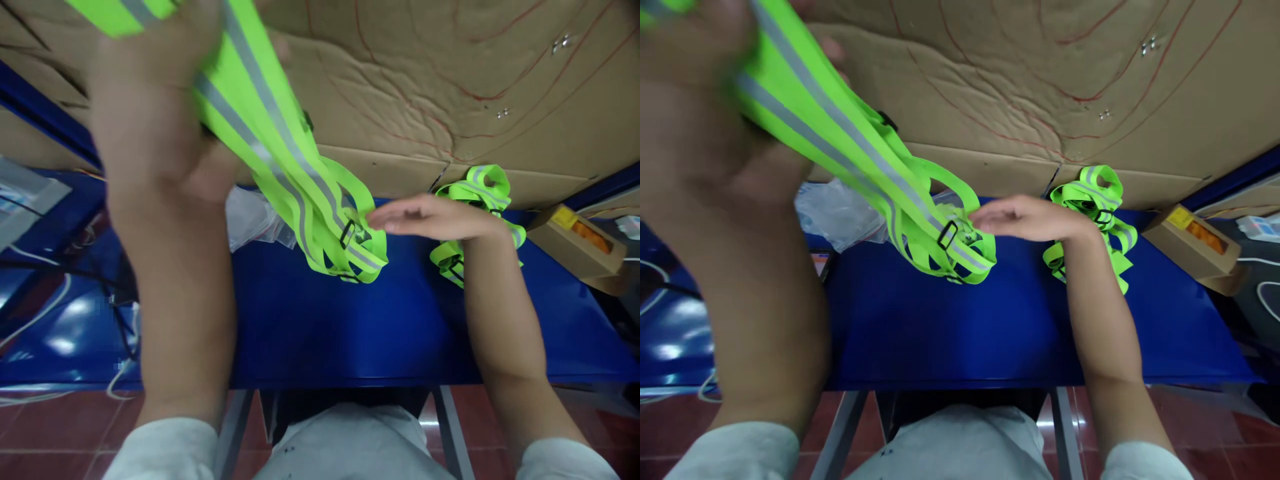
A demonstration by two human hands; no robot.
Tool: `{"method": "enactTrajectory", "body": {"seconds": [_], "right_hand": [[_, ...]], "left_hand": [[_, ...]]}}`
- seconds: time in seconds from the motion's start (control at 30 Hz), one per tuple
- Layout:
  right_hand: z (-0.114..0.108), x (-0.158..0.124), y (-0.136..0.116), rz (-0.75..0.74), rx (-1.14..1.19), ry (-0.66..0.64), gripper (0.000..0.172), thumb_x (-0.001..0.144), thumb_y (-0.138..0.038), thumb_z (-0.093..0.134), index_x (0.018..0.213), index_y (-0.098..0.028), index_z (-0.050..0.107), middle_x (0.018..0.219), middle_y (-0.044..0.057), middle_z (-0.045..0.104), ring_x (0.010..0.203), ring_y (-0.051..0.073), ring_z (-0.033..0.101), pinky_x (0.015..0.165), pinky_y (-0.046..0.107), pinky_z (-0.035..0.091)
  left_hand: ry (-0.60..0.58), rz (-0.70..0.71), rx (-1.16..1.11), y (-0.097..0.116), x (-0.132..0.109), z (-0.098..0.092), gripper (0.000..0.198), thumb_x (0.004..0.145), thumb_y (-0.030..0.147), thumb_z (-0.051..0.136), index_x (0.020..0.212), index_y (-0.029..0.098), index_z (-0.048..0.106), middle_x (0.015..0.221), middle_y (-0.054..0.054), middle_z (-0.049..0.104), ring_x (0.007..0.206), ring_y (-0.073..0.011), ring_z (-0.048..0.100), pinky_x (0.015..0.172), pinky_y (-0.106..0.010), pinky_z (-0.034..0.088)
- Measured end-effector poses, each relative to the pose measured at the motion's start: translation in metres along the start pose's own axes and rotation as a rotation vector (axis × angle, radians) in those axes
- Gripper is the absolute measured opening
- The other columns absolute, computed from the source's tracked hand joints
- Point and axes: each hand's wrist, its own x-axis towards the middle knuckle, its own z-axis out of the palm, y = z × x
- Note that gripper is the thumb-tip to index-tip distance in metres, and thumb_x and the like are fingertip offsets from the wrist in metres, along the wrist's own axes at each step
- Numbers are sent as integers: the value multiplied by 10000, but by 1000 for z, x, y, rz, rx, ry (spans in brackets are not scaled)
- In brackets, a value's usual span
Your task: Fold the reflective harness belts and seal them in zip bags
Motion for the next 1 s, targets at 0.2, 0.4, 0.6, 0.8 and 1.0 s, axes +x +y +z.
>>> {"method": "enactTrajectory", "body": {"seconds": [0.2, 0.4, 0.6, 0.8, 1.0], "right_hand": [[3, -27, -50, -348, 133, 730, 464, 960, -687, 625, 1219, -341, 795, 1279, 25, 752, 1179, 202, 697, 1000, 316, 569], [3, -34, -63, -13, 343, 674, 635, 939, -792, 536, 1096, -242, 812, 1037, 75, 775, 781, 193, 688, 701, 315, 631], [-5, -28, -47, 34, 379, 494, 482, 877, -619, 763, 1181, -246, 789, 1078, 51, 794, 862, 202, 744, 680, 309, 635], [-2, -32, -56, -72, 411, 554, 237, 827, -320, 849, 1059, -306, 804, 1007, -37, 804, 838, 123, 738, 717, 215, 598], [20, -32, -67, -336, 258, 728, 213, 874, -333, 831, 1081, -313, 781, 1056, -38, 793, 904, 165, 758, 800, 277, 631]], "left_hand": [[-581, -258, -84, -42, -34, 39, 514, 886, 297, 815, 1369, 255, 646, 1181, -90, 795, 1022, -322, 780, 854, -495, 687], [-800, -351, -19, -63, -41, 50, 372, 892, 345, 778, 1230, 199, 733, 1125, -104, 801, 982, -309, 798, 824, -410, 666], [-850, -303, 63, -69, -42, 50, 407, 867, 399, 789, 1233, 229, 736, 1127, -71, 799, 1044, -295, 788, 893, -379, 643], [-983, -140, 319, -65, -31, 39, 423, 861, 515, 794, 1196, 261, 748, 1059, -25, 792, 1036, -265, 769, 865, -334, 643], [-857, 52, 195, -48, -26, 26, 516, 896, 574, 770, 1276, 229, 710, 1226, -21, 760, 1149, -268, 717, 978, -353, 597]]}}
